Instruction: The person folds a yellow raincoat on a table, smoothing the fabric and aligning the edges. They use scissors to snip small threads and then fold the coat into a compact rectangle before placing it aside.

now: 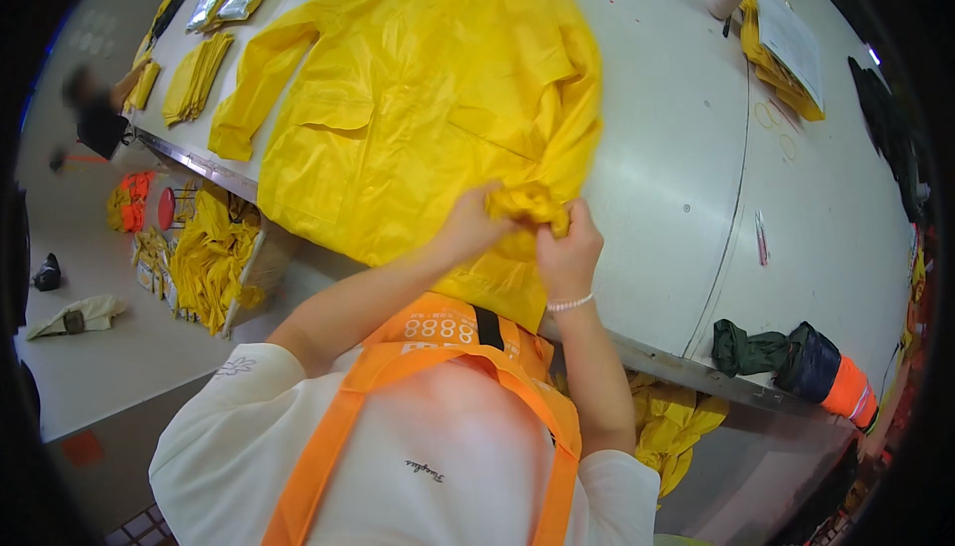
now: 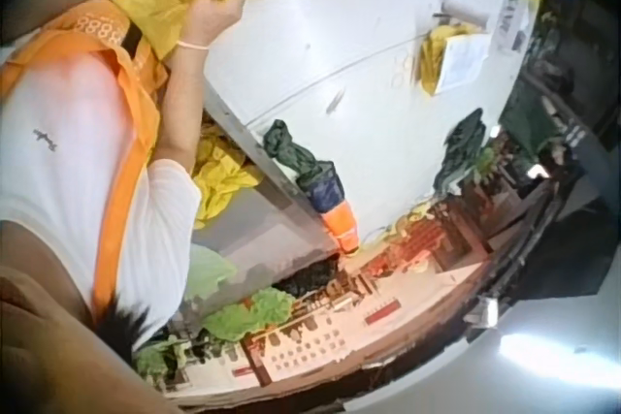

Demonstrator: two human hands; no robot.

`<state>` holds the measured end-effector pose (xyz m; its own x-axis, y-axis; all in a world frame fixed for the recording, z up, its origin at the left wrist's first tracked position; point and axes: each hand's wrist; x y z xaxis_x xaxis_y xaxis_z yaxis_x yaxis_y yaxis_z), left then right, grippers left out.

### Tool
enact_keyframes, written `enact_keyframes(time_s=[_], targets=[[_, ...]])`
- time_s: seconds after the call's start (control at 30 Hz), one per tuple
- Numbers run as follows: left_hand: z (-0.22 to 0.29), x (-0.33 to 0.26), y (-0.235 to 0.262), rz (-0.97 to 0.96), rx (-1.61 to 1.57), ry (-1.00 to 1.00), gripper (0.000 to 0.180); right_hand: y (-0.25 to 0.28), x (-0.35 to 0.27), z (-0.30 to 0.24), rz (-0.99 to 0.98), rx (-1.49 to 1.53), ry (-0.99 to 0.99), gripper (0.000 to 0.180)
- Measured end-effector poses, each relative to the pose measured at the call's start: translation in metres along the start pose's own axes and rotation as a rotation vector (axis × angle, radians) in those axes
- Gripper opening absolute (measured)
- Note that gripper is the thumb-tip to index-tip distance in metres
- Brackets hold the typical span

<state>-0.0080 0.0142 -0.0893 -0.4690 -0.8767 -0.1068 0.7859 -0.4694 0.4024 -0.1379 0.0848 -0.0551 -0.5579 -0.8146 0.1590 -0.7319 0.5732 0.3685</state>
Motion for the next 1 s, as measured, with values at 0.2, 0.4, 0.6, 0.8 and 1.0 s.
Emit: enact_keyframes(time_s=[0.2, 0.4, 0.6, 0.8, 1.0], targets=[[0.018, 0.028, 0.019, 0.061, 0.286, 0.045, 0.018, 0.006, -0.042, -0.041, -0.140, -0.171, 0.278, 0.015], [0.089, -0.060, -0.007, -0.424, 0.223, -0.159, 0.026, 0.054, -0.003, 0.035, 0.327, 0.338, -0.248, 0.027], [0.018, 0.028, 0.019, 0.246, 0.351, -0.123, 0.016, 0.033, -0.052, -0.037, -0.060, -0.201, 0.415, 0.017], [0.079, -0.021, 0.035, 0.090, 0.000, -0.332, 0.023, 0.018, -0.080, 0.010, -0.025, -0.326, 0.338, 0.014], [0.053, -0.042, 0.041, 0.238, 0.218, -0.220, 0.034, 0.064, -0.050, -0.028, 0.342, -0.239, 0.250, 0.022]])
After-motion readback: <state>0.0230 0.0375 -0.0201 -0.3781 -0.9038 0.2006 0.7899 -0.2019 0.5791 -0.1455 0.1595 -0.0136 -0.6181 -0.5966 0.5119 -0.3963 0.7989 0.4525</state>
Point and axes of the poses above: each hand's wrist, its own x-axis towards the middle knuckle, its own y-axis out of the back of the hand, z = x × y, and after that the axes turned 2 degrees about x, right-handed
